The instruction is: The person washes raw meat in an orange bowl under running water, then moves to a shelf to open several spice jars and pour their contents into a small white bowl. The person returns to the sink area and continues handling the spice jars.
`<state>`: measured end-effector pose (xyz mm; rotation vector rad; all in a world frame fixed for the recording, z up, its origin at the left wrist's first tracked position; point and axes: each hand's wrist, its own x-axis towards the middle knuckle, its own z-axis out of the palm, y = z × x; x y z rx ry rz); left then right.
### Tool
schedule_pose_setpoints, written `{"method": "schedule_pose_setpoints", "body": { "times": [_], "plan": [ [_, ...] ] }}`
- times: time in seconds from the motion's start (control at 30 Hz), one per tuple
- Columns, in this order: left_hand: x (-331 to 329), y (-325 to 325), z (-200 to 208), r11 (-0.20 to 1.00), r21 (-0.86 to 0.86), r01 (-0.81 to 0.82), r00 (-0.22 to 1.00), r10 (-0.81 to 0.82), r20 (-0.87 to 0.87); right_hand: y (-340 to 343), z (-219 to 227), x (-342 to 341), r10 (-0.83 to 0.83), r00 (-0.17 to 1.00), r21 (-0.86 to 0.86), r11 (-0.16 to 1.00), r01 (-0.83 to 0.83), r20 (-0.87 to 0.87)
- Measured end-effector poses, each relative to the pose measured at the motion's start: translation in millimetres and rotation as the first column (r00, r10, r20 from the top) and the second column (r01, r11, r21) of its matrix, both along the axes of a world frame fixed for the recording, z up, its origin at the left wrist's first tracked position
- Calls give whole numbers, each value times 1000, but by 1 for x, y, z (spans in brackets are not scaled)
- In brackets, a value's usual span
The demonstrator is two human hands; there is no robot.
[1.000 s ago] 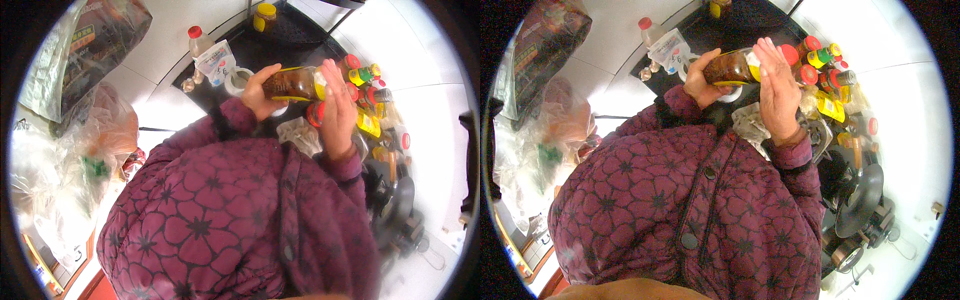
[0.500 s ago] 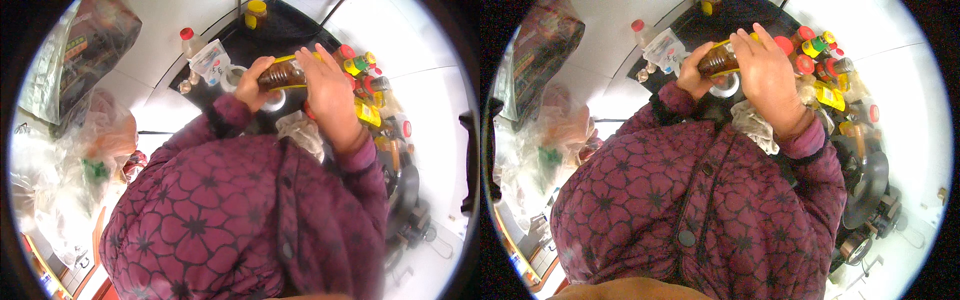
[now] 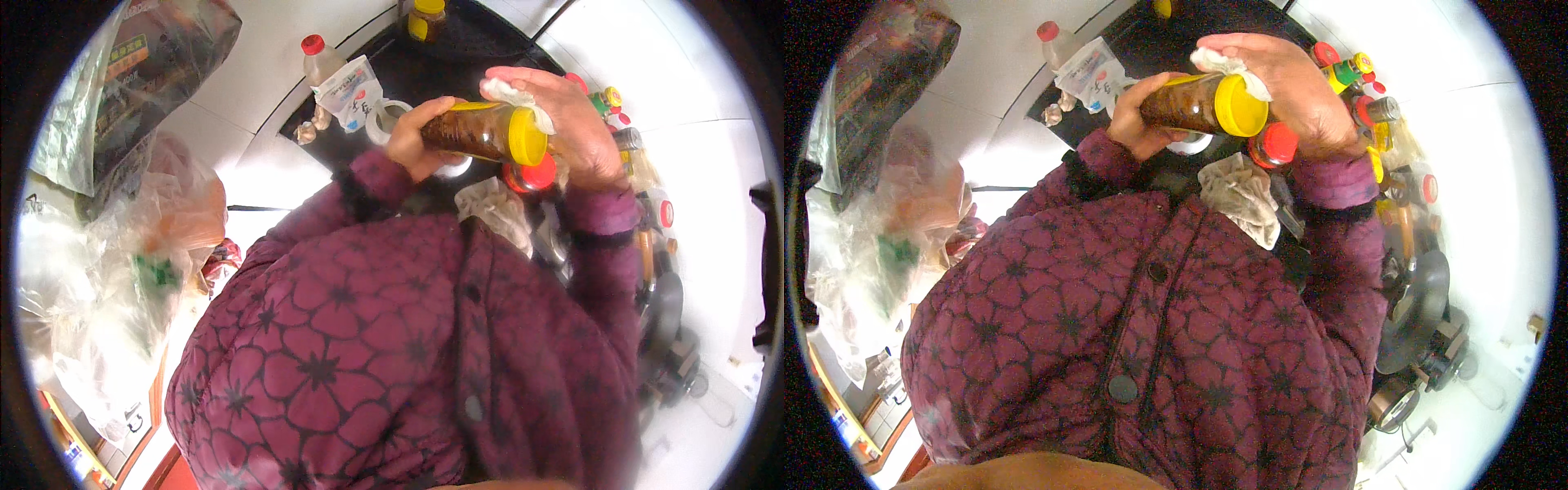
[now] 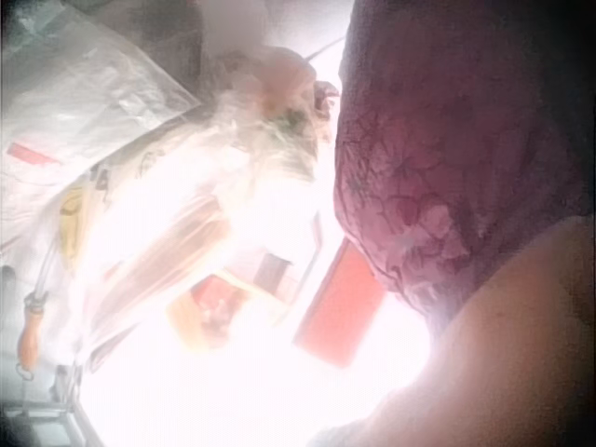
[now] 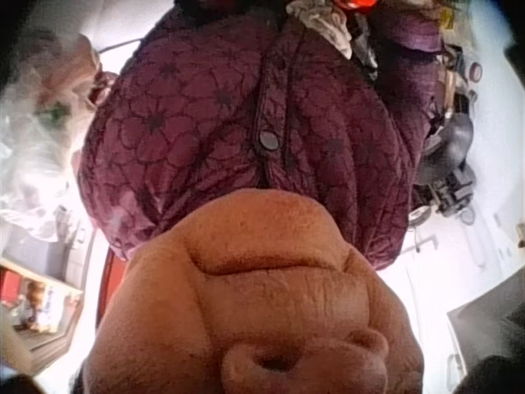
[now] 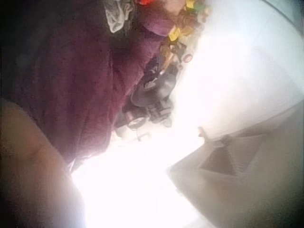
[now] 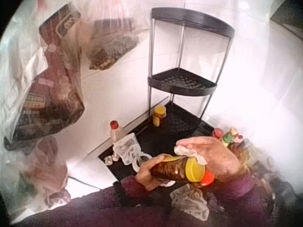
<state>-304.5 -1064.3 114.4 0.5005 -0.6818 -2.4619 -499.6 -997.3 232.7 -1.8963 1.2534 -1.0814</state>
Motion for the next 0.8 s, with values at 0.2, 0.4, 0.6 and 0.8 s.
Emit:
{"method": "schedule_pose_setpoints", "body": {
  "times": [0.2,0.4,0.6,0.8],
  "plan": [
    [-8,7,-5,973,221,63,994,-42,-101,-1,-36,26,-405,665,235,913,334,628],
    [-12,3,-10,956,262,129,963,-58,-262,-3,-51,48,-493,605,-21,765,644,626],
    [-23,11,1,954,300,33,966,47,-255,-14,-62,70,-598,636,-405,491,771,487],
    [-28,20,16,978,173,-116,920,171,-353,-9,-72,92,-720,495,-766,624,154,-486]
  ]
}}
